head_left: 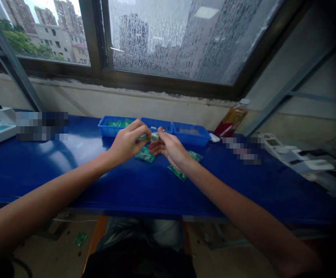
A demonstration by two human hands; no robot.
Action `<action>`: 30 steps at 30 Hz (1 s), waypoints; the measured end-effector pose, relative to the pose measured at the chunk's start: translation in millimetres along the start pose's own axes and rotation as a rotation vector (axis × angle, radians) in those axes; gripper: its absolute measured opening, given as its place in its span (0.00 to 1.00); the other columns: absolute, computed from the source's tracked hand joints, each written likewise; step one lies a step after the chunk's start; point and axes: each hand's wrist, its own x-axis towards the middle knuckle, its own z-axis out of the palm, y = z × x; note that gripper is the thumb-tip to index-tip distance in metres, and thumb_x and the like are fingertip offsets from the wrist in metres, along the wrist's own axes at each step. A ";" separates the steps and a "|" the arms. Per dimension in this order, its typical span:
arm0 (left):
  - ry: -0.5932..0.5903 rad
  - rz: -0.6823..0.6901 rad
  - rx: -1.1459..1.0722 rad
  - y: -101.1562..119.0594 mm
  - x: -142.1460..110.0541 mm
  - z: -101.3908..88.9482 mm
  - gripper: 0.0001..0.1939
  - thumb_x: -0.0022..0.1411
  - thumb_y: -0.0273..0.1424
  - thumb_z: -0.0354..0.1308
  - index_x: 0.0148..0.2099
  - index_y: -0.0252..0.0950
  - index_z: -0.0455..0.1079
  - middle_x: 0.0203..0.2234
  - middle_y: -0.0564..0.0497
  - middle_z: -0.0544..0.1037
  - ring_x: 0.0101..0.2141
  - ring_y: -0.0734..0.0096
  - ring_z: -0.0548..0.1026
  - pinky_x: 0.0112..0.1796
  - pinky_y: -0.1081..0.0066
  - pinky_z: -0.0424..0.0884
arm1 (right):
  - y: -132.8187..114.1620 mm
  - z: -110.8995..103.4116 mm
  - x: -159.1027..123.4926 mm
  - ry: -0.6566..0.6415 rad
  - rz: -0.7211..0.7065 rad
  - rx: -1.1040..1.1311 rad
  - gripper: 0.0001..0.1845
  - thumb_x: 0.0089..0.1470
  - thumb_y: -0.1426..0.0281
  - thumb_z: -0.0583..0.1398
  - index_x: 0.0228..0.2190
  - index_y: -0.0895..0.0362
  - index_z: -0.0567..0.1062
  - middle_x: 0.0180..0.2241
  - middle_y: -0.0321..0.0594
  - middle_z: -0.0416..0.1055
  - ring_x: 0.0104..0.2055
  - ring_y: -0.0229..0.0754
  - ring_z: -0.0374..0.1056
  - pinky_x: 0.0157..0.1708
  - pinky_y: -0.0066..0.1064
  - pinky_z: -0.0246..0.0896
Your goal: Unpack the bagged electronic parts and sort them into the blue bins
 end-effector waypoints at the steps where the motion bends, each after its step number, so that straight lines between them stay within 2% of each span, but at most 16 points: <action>1: -0.062 0.047 -0.007 1.6 -2.5 1.9 0.06 0.56 0.21 0.53 0.35 0.36 0.66 0.34 0.49 0.70 0.36 0.72 0.69 0.35 0.72 0.67 | 2.2 2.2 0.2 0.012 0.001 0.062 0.18 0.49 0.54 0.57 0.27 0.57 0.70 0.22 0.36 0.69 0.23 0.35 0.65 0.24 0.27 0.58; 4: -0.191 0.096 -0.033 4.2 -9.3 9.4 0.11 0.55 0.19 0.52 0.39 0.37 0.68 0.41 0.47 0.69 0.41 0.68 0.69 0.40 0.68 0.68 | 8.9 -0.6 3.1 0.108 -0.008 0.145 0.09 0.44 0.66 0.61 0.28 0.59 0.71 0.24 0.35 0.70 0.25 0.34 0.65 0.27 0.27 0.59; 7: -0.172 -0.005 -0.083 0.1 -11.9 15.7 0.16 0.53 0.17 0.51 0.43 0.37 0.67 0.42 0.47 0.68 0.42 0.67 0.68 0.41 0.66 0.68 | 13.0 -8.6 5.9 0.223 -0.030 0.143 0.11 0.42 0.70 0.61 0.32 0.59 0.72 0.25 0.35 0.70 0.27 0.35 0.66 0.30 0.29 0.62; 9: -0.093 -0.204 -0.173 -4.1 -10.4 17.6 0.17 0.53 0.17 0.50 0.46 0.35 0.65 0.40 0.46 0.69 0.38 0.71 0.70 0.38 0.69 0.69 | 13.3 -11.7 5.9 0.273 -0.077 0.124 0.12 0.42 0.71 0.62 0.33 0.58 0.70 0.26 0.35 0.70 0.28 0.35 0.66 0.31 0.30 0.63; 11: -0.023 -0.491 -0.306 -6.3 -7.0 17.4 0.15 0.56 0.20 0.49 0.46 0.34 0.63 0.35 0.48 0.71 0.31 0.74 0.70 0.32 0.72 0.69 | 12.0 -11.8 4.3 0.295 -0.139 0.071 0.15 0.41 0.72 0.62 0.36 0.57 0.70 0.28 0.35 0.69 0.28 0.35 0.67 0.32 0.31 0.65; 13: -0.024 -0.711 -0.500 -5.5 -2.9 15.8 0.11 0.60 0.24 0.45 0.46 0.33 0.62 0.31 0.50 0.71 0.26 0.77 0.70 0.28 0.73 0.69 | 10.5 -10.0 2.3 0.288 -0.203 -0.021 0.18 0.41 0.72 0.63 0.38 0.56 0.70 0.31 0.36 0.69 0.29 0.35 0.67 0.33 0.32 0.66; 14: -0.059 -0.768 -0.572 -4.2 -1.3 14.9 0.10 0.63 0.28 0.44 0.44 0.33 0.62 0.30 0.50 0.71 0.25 0.77 0.70 0.27 0.74 0.68 | 10.2 -8.9 1.5 0.281 -0.237 -0.070 0.18 0.41 0.72 0.63 0.39 0.56 0.70 0.32 0.37 0.69 0.29 0.36 0.67 0.33 0.33 0.66; 16: -0.156 -0.737 -0.617 -1.6 0.5 13.2 0.10 0.62 0.35 0.48 0.38 0.33 0.64 0.27 0.51 0.70 0.24 0.76 0.70 0.24 0.76 0.65 | 11.0 -7.5 1.2 0.275 -0.305 -0.147 0.15 0.43 0.70 0.63 0.37 0.56 0.71 0.33 0.38 0.69 0.31 0.37 0.67 0.35 0.34 0.66; 18: -0.211 -0.628 -0.569 -0.7 -0.1 12.6 0.10 0.59 0.36 0.54 0.33 0.33 0.65 0.22 0.54 0.68 0.23 0.77 0.68 0.23 0.77 0.62 | 13.3 -8.2 2.9 0.268 -0.352 -0.201 0.10 0.43 0.70 0.62 0.32 0.57 0.72 0.31 0.37 0.70 0.32 0.37 0.67 0.36 0.34 0.64; 20: -0.205 -0.549 -0.496 -2.4 -1.8 13.3 0.09 0.56 0.35 0.56 0.30 0.34 0.64 0.20 0.55 0.67 0.22 0.78 0.66 0.23 0.76 0.61 | 16.0 -11.0 6.0 0.246 -0.371 -0.264 0.06 0.43 0.70 0.62 0.28 0.57 0.71 0.28 0.36 0.70 0.32 0.37 0.66 0.35 0.33 0.63; 23: -0.173 -0.534 -0.432 -5.9 -3.4 15.9 0.09 0.55 0.35 0.58 0.30 0.34 0.65 0.20 0.55 0.67 0.21 0.78 0.65 0.23 0.76 0.60 | 18.6 -15.8 9.9 0.229 -0.391 -0.408 0.04 0.44 0.71 0.61 0.25 0.57 0.69 0.25 0.35 0.68 0.30 0.37 0.65 0.31 0.30 0.61; 26: -0.130 -0.654 -0.481 -5.5 -2.3 16.9 0.10 0.55 0.36 0.58 0.33 0.34 0.67 0.23 0.53 0.69 0.22 0.78 0.66 0.23 0.76 0.61 | 18.3 -17.9 9.2 0.270 -0.441 -0.531 0.03 0.46 0.71 0.59 0.24 0.57 0.68 0.24 0.34 0.67 0.27 0.36 0.64 0.27 0.29 0.58; 30: -0.098 -1.007 -0.816 -1.4 0.2 12.5 0.21 0.58 0.47 0.52 0.37 0.33 0.67 0.30 0.47 0.73 0.23 0.75 0.69 0.22 0.74 0.64 | 13.2 -18.7 1.8 0.339 -0.619 -0.713 0.03 0.48 0.75 0.57 0.24 0.56 0.69 0.26 0.36 0.65 0.30 0.37 0.63 0.30 0.31 0.59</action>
